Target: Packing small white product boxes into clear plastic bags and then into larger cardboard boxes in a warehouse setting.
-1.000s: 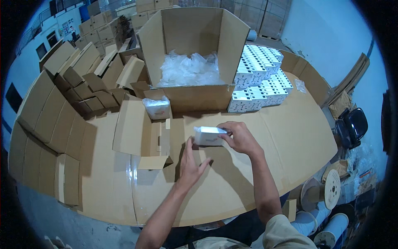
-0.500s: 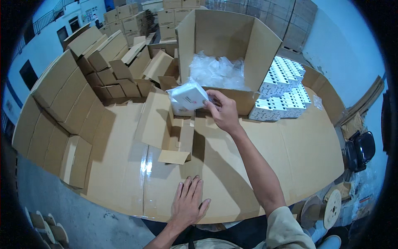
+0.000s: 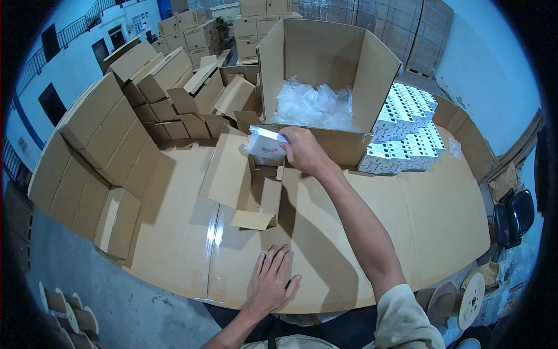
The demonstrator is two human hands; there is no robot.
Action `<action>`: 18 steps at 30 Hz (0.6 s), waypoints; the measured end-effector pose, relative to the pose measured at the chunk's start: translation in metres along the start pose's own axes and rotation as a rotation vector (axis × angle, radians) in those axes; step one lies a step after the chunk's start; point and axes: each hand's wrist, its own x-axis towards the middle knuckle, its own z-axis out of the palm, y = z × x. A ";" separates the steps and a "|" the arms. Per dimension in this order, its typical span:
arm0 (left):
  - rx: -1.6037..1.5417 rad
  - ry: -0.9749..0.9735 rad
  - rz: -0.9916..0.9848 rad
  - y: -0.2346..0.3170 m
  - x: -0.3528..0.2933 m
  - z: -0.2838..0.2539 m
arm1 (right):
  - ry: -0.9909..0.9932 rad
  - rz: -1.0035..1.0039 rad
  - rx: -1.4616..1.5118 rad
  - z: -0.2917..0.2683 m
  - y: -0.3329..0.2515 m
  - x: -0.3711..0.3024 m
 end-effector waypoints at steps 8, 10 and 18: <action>-0.011 0.016 0.014 -0.002 0.001 0.000 | -0.049 -0.022 -0.235 0.030 0.000 0.005; 0.011 0.008 0.009 -0.002 0.000 0.001 | -0.030 -0.009 -0.306 0.040 -0.001 0.003; 0.004 -0.005 -0.004 -0.003 -0.001 0.000 | -0.061 -0.009 -0.451 0.060 0.004 -0.001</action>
